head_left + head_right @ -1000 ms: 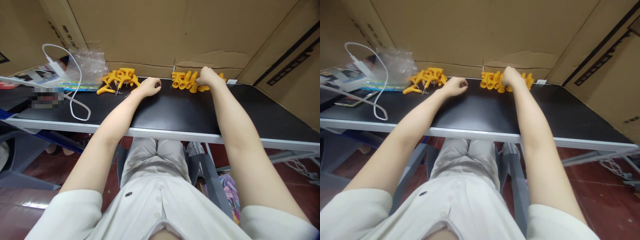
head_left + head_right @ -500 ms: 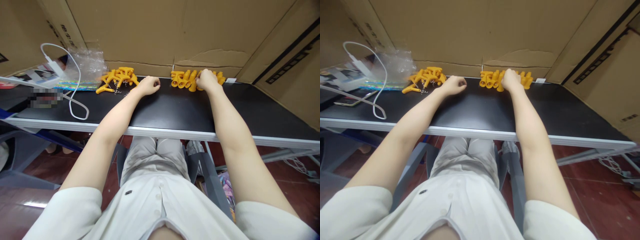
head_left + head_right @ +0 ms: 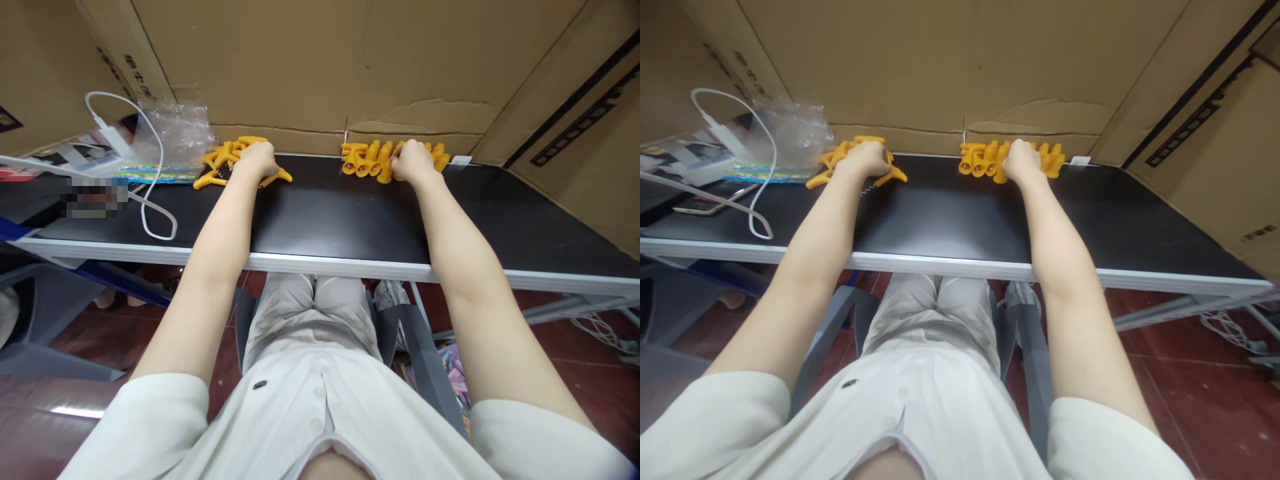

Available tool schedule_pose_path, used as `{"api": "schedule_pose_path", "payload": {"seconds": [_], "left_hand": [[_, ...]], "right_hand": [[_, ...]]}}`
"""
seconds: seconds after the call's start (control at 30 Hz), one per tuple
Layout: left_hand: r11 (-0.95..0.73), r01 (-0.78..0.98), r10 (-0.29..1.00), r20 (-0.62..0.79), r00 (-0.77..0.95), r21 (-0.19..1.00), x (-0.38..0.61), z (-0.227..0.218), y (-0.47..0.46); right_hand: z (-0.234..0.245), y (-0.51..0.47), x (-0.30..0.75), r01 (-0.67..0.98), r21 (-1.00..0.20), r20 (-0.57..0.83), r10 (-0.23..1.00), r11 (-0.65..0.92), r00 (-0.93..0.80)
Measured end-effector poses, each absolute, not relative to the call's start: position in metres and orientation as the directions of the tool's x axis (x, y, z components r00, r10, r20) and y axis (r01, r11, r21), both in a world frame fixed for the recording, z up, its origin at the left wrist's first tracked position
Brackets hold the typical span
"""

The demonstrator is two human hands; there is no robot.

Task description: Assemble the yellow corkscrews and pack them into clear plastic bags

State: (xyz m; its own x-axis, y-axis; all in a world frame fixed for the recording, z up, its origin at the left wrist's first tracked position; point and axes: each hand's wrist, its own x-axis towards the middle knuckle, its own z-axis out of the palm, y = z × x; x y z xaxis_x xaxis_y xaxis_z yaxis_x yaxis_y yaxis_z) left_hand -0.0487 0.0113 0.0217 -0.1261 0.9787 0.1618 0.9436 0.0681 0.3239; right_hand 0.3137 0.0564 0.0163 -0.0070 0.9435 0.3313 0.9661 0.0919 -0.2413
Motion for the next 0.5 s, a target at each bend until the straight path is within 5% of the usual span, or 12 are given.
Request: {"api": "schedule_pose_path", "payload": {"seconds": [0.13,0.5], "left_hand": [[0.028,0.889,0.982,0.156,-0.11,0.456,-0.062,0.0,0.038],[-0.151,0.825,0.945,0.323,-0.04,0.545,-0.058,-0.01,0.043]], "right_hand": [[0.015,0.058,0.316,0.949,-0.292,0.348,0.938,0.121,-0.012],[0.009,0.067,0.321,0.94,-0.314,0.342,0.94,0.132,-0.018]]}}
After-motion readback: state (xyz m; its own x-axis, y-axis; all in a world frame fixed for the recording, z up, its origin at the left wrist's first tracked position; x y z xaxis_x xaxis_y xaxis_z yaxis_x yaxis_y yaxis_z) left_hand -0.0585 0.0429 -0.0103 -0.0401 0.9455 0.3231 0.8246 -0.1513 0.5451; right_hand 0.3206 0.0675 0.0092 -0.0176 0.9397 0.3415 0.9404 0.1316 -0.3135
